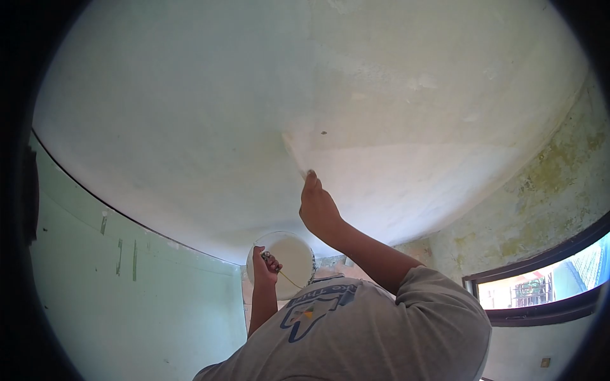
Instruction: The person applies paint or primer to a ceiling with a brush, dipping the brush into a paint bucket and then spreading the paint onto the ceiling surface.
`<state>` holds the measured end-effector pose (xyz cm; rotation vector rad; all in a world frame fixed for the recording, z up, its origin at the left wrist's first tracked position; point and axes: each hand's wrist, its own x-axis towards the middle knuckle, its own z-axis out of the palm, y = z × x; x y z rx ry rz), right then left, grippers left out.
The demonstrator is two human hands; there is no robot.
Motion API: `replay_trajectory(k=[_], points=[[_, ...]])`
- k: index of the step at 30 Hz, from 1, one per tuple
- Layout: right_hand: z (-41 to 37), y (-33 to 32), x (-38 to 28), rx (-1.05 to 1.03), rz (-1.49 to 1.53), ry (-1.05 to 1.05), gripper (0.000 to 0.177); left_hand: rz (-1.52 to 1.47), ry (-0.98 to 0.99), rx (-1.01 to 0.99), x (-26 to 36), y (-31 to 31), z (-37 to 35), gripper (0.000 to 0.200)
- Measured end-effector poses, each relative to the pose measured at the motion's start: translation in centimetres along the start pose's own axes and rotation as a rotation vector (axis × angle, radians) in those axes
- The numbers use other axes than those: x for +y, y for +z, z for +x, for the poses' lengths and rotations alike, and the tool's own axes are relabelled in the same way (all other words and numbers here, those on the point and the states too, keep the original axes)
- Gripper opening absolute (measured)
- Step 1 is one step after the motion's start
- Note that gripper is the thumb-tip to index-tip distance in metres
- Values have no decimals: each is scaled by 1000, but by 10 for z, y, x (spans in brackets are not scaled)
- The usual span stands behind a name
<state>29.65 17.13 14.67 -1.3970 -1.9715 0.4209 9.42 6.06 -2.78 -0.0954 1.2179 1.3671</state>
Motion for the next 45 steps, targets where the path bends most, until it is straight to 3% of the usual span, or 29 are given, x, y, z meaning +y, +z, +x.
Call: replay_trajectory(k=[2, 6, 9, 12, 16, 22, 24, 28, 30, 31, 33, 36, 37, 40, 41, 43, 45], points=[[-18, -2, 5, -221, 46, 154, 44, 3, -18, 4, 0, -2, 1, 35], [-40, -7, 3, -160, 144, 84, 34, -3, -11, 0, 1, -2, 2, 35], [-28, -35, -18, -28, 398, -8, 19, 15, -20, -31, 2, -1, -1, 36], [-1, -55, -32, -34, 631, -77, 27, 20, -28, -30, 3, 0, 0, 37], [22, -22, -8, 88, 751, -99, 37, 3, -42, -19, -1, -2, 4, 36], [-25, 33, 58, 5, 693, 91, 32, 4, -43, -19, 0, -5, 5, 36], [-51, 30, 56, -229, 1150, 534, 29, 2, -39, -13, 0, -6, 3, 35], [-58, 15, 45, -116, 1157, 461, 27, 3, -27, -5, 1, -4, 1, 36], [-33, -8, 33, 13, 1161, 163, 29, 5, -27, -7, 1, -5, -2, 37], [-20, -19, 24, 14, 1162, 163, 29, 1, -20, -2, 1, -5, -2, 37], [9, -31, 10, 131, 917, -123, 29, -15, -4, 3, 0, 0, -3, 38], [26, -33, 6, -8, 1134, 30, 26, -17, 14, 13, 0, 0, -10, 37], [21, -25, 10, -8, 1145, 22, 26, -28, 18, 32, -2, 2, -13, 38], [-14, 14, 49, -71, 1091, 302, 21, -37, 46, 38, 2, 3, -16, 39], [-28, 39, 75, 30, 879, 218, 21, -48, 34, 41, 1, 2, -16, 40], [-54, 29, 80, -43, 990, 383, 25, -62, 46, 45, 0, 3, -18, 40], [-53, 7, 67, -64, 1079, 329, 26, -75, 45, 66, 0, 4, -19, 40]])
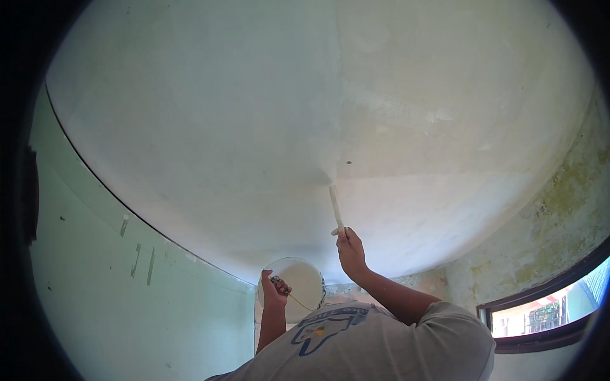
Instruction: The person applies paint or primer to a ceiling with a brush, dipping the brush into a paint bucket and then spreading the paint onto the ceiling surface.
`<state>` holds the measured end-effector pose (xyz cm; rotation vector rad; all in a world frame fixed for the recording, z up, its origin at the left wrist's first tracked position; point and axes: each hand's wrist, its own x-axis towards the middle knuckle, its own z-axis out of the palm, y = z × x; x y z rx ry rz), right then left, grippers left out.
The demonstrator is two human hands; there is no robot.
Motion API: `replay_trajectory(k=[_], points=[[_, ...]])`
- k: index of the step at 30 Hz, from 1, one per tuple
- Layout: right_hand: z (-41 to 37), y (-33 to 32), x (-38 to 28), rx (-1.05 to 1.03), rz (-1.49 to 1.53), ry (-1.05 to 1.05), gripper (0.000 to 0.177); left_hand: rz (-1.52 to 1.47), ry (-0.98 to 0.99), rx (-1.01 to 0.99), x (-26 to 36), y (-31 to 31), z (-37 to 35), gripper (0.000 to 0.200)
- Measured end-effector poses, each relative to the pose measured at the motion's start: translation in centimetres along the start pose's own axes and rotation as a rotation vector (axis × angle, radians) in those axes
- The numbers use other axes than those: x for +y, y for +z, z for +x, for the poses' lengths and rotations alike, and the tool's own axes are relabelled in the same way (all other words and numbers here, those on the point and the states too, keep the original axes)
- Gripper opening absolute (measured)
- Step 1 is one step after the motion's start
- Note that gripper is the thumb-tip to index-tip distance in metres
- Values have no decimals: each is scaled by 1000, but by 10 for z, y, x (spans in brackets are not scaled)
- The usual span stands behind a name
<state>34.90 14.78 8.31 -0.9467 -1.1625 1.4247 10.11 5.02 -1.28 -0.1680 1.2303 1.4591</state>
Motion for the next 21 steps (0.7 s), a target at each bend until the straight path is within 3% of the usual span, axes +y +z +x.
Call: replay_trajectory(k=[3, 5, 7, 11, 12, 16, 19, 21], points=[[5, 13, -50, -75, 45, -95, 30, -3, -3, 24, -3, 0, -1, 39], [21, 27, -80, -101, 62, -264, 30, 18, -10, 9, -2, -1, 2, 39], [42, 36, -85, -88, 74, -233, 29, 26, -14, 4, -2, -2, 6, 39], [43, 30, -21, 26, -36, -208, 27, 8, -15, -5, -2, -5, 9, 39], [34, 25, -6, 22, -16, -85, 27, 4, -8, -8, 0, -5, 8, 39], [13, 10, 9, 26, -13, -27, 28, 2, 3, 27, -3, -4, 4, 38], [8, 29, -43, 14, 49, -196, 30, 19, -2, 31, -4, -10, 9, 39], [24, 41, -74, -8, -52, -459, 30, 32, -12, 24, -5, -9, 12, 39]])
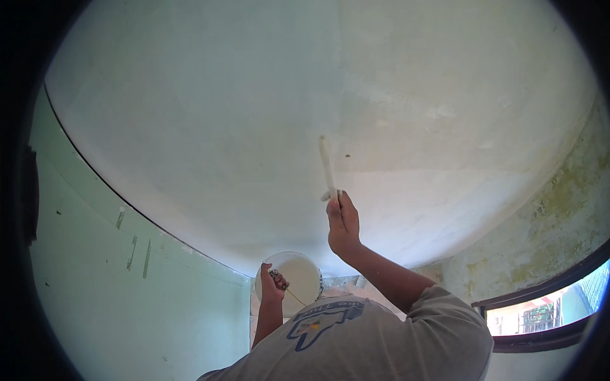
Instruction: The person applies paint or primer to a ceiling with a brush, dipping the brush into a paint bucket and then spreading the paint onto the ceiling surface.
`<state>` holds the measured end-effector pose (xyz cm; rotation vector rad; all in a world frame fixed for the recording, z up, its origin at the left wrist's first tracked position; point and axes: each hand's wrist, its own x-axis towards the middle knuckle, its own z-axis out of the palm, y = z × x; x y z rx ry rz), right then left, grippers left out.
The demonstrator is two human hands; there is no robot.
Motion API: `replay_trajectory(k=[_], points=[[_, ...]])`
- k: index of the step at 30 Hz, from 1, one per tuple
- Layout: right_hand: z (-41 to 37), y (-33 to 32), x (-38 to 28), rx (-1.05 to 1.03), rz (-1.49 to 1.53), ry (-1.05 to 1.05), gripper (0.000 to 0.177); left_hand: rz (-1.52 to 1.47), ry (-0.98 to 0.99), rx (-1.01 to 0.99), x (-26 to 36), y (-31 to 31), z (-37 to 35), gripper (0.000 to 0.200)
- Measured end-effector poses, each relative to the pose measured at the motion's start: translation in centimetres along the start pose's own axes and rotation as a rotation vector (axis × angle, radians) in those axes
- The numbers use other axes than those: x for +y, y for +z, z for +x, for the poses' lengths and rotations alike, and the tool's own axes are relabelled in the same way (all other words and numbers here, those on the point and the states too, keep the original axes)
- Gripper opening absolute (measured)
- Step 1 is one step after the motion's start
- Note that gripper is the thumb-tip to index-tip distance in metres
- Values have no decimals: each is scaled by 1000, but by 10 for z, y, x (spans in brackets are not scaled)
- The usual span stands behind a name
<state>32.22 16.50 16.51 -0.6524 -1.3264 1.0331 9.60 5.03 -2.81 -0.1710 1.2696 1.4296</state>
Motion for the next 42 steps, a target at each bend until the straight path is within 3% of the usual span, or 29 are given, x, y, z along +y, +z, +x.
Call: replay_trajectory(k=[6, 11, 13, 17, 20, 22, 24, 26, 30, 34, 40, 42], points=[[15, 6, 38, 28, 4, 157, 28, 37, -11, -34, 2, 2, 2, 38], [-42, -9, 64, 24, 71, 464, 27, 39, 4, -5, 2, 3, -5, 40], [-50, -9, 44, 35, 265, 536, 28, 34, 1, 1, 2, 4, -1, 40], [-6, -9, -3, -36, 287, 396, 29, 35, 3, -11, 1, 1, 6, 39], [19, -4, -10, -93, 149, 256, 27, 26, 5, -30, 1, 3, 6, 40], [26, -1, 14, -1, -120, 97, 24, 13, 8, -34, 0, 7, 2, 41], [11, -4, 25, 15, -94, 147, 21, 4, 22, -27, 5, 8, 3, 41], [-8, -14, 31, 6, -4, 413, 22, -27, 24, -2, 1, 5, 4, 44], [-32, -23, 22, 6, 62, 402, 25, -20, 39, 16, 3, 10, -3, 45], [5, -17, -13, 21, -10, 19, 26, -15, 30, 28, 2, 9, -1, 47], [10, -16, 32, 85, -106, 96, 24, 3, 26, -1, 2, 6, -1, 48], [-8, -24, 49, 77, -147, 224, 23, 6, 28, 7, 4, 10, 2, 49]])
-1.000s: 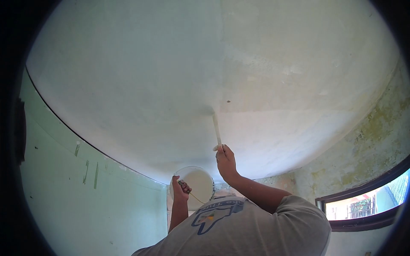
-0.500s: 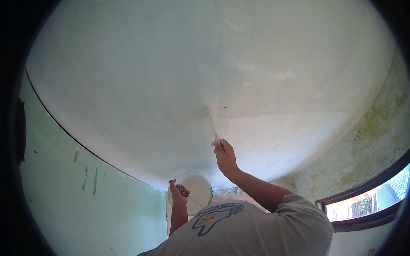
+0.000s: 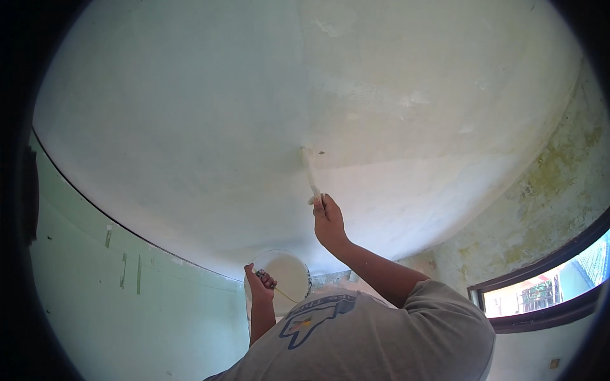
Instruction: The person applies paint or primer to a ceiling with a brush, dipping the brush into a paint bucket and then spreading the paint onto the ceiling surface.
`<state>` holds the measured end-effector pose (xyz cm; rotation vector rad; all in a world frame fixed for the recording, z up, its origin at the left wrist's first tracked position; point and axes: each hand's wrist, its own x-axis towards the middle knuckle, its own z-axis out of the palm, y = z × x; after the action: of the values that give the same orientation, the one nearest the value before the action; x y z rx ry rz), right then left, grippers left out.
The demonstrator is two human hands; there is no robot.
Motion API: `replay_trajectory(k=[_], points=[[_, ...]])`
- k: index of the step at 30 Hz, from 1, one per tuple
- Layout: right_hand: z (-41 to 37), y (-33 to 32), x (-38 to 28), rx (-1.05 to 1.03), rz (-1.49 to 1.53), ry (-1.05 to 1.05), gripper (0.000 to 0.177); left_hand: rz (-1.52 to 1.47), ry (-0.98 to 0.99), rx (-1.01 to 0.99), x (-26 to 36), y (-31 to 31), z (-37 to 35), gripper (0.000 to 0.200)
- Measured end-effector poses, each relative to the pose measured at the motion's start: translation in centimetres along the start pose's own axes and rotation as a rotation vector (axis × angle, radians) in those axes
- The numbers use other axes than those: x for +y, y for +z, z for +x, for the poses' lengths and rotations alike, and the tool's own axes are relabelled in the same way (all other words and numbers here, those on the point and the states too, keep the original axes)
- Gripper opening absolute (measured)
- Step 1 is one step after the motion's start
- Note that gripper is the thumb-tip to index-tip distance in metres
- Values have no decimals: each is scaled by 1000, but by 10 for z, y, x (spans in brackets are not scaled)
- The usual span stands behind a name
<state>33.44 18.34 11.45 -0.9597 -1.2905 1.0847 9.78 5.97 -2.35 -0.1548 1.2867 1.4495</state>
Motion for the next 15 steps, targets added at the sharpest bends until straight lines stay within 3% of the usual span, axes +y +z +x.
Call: replay_trajectory(k=[5, 8, 11, 15], points=[[-32, -14, 28, 7, -7, 139, 22, 7, 2, -2, -3, -6, 2, 49], [-40, -9, 1, -67, 196, 199, 25, 23, 2, -10, -1, -3, 3, 50], [-16, 2, -29, -112, 205, -62, 28, 40, -12, -5, 1, -1, 2, 49], [5, 19, -26, -77, 196, -2, 27, 51, -14, -8, 1, 1, 2, 49]])
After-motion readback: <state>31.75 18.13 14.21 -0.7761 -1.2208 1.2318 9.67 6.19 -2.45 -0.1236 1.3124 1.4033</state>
